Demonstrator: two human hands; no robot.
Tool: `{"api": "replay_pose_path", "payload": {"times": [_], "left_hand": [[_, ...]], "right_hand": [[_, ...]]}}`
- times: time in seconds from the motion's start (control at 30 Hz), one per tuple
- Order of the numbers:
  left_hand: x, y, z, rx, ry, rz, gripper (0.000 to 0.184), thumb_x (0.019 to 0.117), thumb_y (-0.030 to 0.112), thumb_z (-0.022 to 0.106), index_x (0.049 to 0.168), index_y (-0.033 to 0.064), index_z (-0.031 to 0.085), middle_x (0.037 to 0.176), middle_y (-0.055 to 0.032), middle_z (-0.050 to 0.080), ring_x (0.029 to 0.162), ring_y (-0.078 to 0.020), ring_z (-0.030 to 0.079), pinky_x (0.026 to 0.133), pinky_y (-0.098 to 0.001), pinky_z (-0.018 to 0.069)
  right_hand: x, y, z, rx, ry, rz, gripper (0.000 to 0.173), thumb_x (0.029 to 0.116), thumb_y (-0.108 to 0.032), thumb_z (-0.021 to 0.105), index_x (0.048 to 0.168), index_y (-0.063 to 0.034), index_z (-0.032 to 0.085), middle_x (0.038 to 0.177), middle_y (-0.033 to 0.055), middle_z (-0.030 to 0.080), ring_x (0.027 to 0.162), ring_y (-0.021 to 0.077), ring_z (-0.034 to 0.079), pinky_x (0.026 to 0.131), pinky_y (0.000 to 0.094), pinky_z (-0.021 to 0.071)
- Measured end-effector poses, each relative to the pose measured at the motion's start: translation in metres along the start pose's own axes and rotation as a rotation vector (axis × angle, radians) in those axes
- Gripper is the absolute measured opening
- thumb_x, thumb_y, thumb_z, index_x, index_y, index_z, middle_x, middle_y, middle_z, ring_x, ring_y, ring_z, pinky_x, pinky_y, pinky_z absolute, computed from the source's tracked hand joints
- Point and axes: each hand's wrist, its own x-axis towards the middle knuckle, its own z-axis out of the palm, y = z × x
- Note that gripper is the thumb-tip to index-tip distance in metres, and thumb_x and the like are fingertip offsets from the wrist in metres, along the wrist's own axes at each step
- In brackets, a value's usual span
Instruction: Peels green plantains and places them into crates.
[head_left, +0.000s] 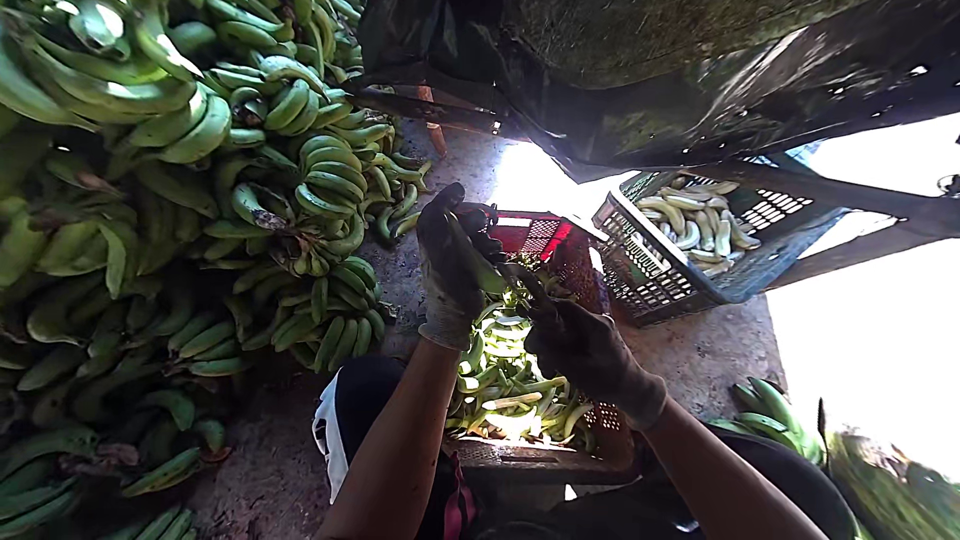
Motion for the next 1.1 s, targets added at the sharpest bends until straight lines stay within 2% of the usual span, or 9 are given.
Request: {"api": "replay_pose_path", "payload": {"times": [0.13, 0.3, 0.4, 0.5, 0.67, 0.87, 0.9, 1.0, 1.1], "left_hand": [[0.019, 0.002, 0.012, -0.142, 0.116, 0.038, 0.036, 0.1055, 0.040, 0.044, 0.135, 0.0213, 0.050, 0.090, 0.0002, 0.068, 0.065, -0.0125, 0.066, 0.055, -0.0294, 0.0590], [-0.010, 0.004, 0.022, -0.311, 0.002, -0.064, 0.042, 0.1024, 0.053, 0.051, 0.139, 0.0339, 0.050, 0.094, 0.0036, 0.064, 0.070, -0.0068, 0.063, 0.061, -0.0233, 0.0566], [-0.027, -0.001, 0.035, -0.389, 0.002, -0.136, 0.034, 0.1048, 0.049, 0.047, 0.131, 0.0307, 0.058, 0.097, 0.0055, 0.067, 0.083, -0.0086, 0.067, 0.077, -0.0300, 0.0596], [-0.039, -0.014, 0.029, -0.230, -0.112, -0.052, 0.032, 0.1082, 0.025, 0.046, 0.139, 0.0202, 0.053, 0.127, -0.0040, 0.068, 0.116, -0.0194, 0.066, 0.099, -0.0418, 0.0550], [-0.035, -0.020, 0.012, 0.044, -0.249, 0.032, 0.040, 0.1000, 0.019, 0.060, 0.138, 0.0087, 0.053, 0.126, -0.0061, 0.064, 0.110, -0.0142, 0.063, 0.093, -0.0358, 0.0558], [-0.035, 0.013, -0.003, -0.245, -0.285, -0.853, 0.059, 0.1004, 0.063, 0.044, 0.133, 0.0162, 0.059, 0.119, -0.0153, 0.067, 0.107, -0.0323, 0.068, 0.083, -0.0548, 0.0600], [-0.042, 0.014, -0.005, -0.202, -0.322, -0.950, 0.056, 0.0998, 0.059, 0.049, 0.136, 0.0171, 0.057, 0.123, -0.0158, 0.066, 0.108, -0.0334, 0.068, 0.084, -0.0542, 0.0601], [-0.069, 0.020, 0.005, -0.011, -0.409, -1.149, 0.035, 0.1067, 0.039, 0.044, 0.109, 0.0098, 0.062, 0.081, -0.0062, 0.066, 0.062, -0.0126, 0.063, 0.053, -0.0256, 0.0547], [-0.096, 0.042, 0.018, 0.076, -0.391, -1.191, 0.031, 0.1063, 0.027, 0.047, 0.126, 0.0055, 0.057, 0.093, -0.0108, 0.071, 0.075, -0.0203, 0.072, 0.064, -0.0350, 0.0620]], "right_hand": [[0.002, 0.005, 0.000, 0.001, 0.000, -0.019, 0.035, 0.0939, -0.028, 0.071, 0.123, -0.0082, 0.067, 0.083, -0.0034, 0.072, 0.067, 0.0022, 0.067, 0.061, 0.0225, 0.0595], [0.009, 0.006, 0.007, -0.203, 0.028, -0.056, 0.031, 0.0932, -0.029, 0.069, 0.117, -0.0084, 0.070, 0.085, -0.0017, 0.070, 0.071, -0.0002, 0.064, 0.068, 0.0202, 0.0562], [0.019, 0.013, 0.006, -0.444, 0.101, -0.097, 0.028, 0.0898, -0.032, 0.070, 0.105, -0.0085, 0.072, 0.082, 0.0036, 0.069, 0.073, 0.0127, 0.066, 0.068, 0.0351, 0.0566], [0.025, 0.009, 0.002, -0.588, 0.123, -0.046, 0.026, 0.0895, -0.029, 0.072, 0.099, -0.0053, 0.070, 0.085, 0.0104, 0.070, 0.077, 0.0239, 0.070, 0.068, 0.0470, 0.0574], [0.035, 0.016, -0.004, -0.766, 0.117, 0.065, 0.037, 0.0964, -0.035, 0.067, 0.120, -0.0068, 0.067, 0.103, 0.0156, 0.071, 0.093, 0.0347, 0.071, 0.076, 0.0582, 0.0572], [0.040, 0.024, -0.026, -1.084, 0.028, 0.089, 0.038, 0.0956, -0.039, 0.062, 0.128, -0.0193, 0.067, 0.111, 0.0169, 0.070, 0.103, 0.0388, 0.069, 0.083, 0.0585, 0.0550], [0.038, 0.027, -0.024, -1.101, -0.028, 0.102, 0.039, 0.0947, -0.037, 0.065, 0.130, -0.0214, 0.066, 0.116, 0.0165, 0.069, 0.107, 0.0389, 0.067, 0.086, 0.0598, 0.0536], [0.038, 0.044, -0.029, -1.083, -0.094, 0.264, 0.042, 0.0954, -0.029, 0.067, 0.136, -0.0220, 0.061, 0.128, 0.0179, 0.064, 0.118, 0.0406, 0.061, 0.095, 0.0623, 0.0493], [0.028, 0.077, -0.076, -0.830, 0.168, 0.370, 0.034, 0.0986, -0.029, 0.062, 0.128, -0.0135, 0.068, 0.119, 0.0143, 0.070, 0.106, 0.0300, 0.068, 0.089, 0.0541, 0.0558]]}}
